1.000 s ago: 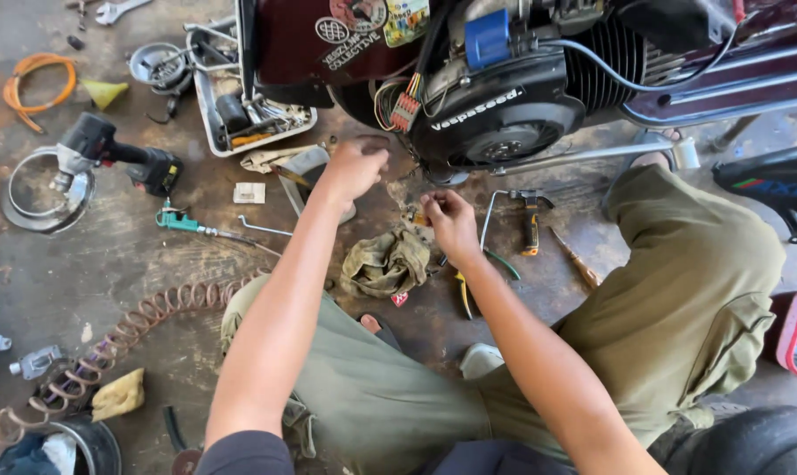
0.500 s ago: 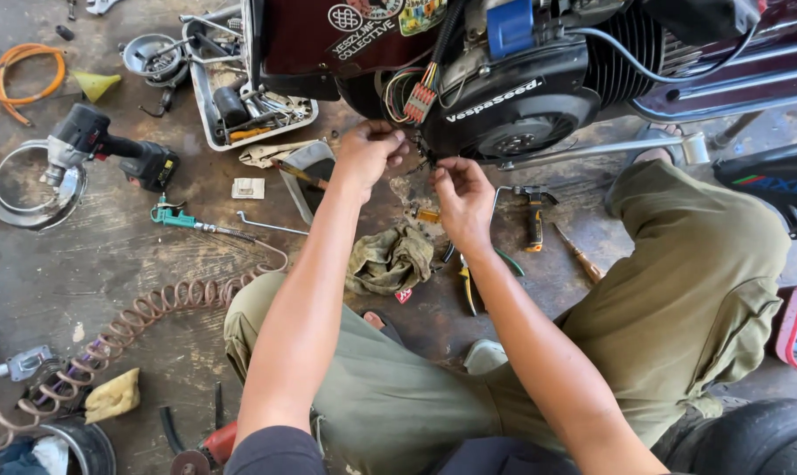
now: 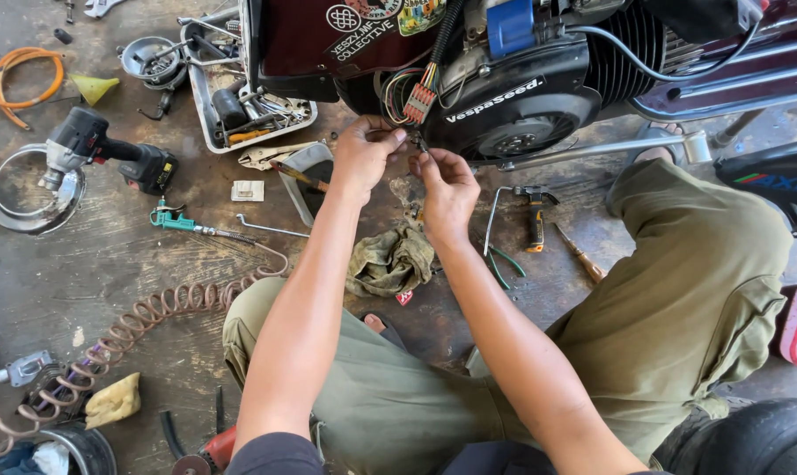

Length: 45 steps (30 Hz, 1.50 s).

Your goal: Installing a fan cover and connecting wires on a scooter engine

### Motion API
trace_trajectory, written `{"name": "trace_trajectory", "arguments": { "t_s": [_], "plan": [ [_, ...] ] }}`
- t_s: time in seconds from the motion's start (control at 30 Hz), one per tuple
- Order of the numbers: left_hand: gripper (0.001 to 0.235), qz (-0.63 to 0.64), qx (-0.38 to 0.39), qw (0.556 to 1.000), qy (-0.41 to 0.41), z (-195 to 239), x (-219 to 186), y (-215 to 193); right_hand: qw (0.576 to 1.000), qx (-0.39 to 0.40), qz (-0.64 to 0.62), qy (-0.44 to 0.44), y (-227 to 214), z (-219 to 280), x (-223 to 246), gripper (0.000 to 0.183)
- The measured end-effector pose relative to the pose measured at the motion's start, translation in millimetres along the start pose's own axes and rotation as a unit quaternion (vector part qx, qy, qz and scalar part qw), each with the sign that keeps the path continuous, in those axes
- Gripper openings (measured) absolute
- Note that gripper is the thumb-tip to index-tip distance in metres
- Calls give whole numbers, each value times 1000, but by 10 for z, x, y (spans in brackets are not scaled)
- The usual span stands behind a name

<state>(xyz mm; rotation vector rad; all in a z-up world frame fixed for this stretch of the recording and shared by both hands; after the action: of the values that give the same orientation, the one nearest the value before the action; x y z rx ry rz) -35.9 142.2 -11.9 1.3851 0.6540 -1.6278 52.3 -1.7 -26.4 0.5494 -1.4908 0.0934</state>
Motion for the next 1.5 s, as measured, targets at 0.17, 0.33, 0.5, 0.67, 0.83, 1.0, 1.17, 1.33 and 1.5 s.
{"name": "trace_trajectory", "arguments": {
  "t_s": [0.17,0.33,0.5,0.67,0.83,1.0,1.17,1.33,1.5],
  "plan": [
    [24,-16,1,1000,9,-19,14,-11,999,-34,-17,31,100,-3,-40,11],
    [22,-56,0,998,31,26,-51,-14,998,-53,-13,38,122,-4,-81,12],
    [18,-87,9,996,34,71,-133,7,998,-43,-31,34,139,9,-85,11],
    [19,-104,18,994,39,42,-138,18,997,-44,-52,33,134,5,-75,11],
    [18,-98,26,994,38,51,-182,21,997,-31,-51,39,159,36,19,11],
    [19,-100,27,994,42,65,-180,24,997,-42,-32,49,158,8,-60,10],
    [19,-113,27,993,36,13,-92,-27,996,-45,-14,75,142,16,-66,13],
    [18,-126,33,991,39,1,-87,-10,995,-18,20,94,175,24,-18,13],
    [21,-118,64,990,44,258,-376,99,984,109,84,116,126,-3,267,18]
  ]
}}
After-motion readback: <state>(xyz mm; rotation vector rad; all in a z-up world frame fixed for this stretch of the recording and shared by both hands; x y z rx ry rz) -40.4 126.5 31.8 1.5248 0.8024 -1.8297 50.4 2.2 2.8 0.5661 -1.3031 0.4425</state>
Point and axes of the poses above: each hand's wrist, its own z-axis away from the middle knuckle, its own y-axis out of the palm, x = y × z, the point moved 6 cm from there along -z, towards the middle knuckle, and after that the axes turned 7 degrees about z, right-handed, at the moved point
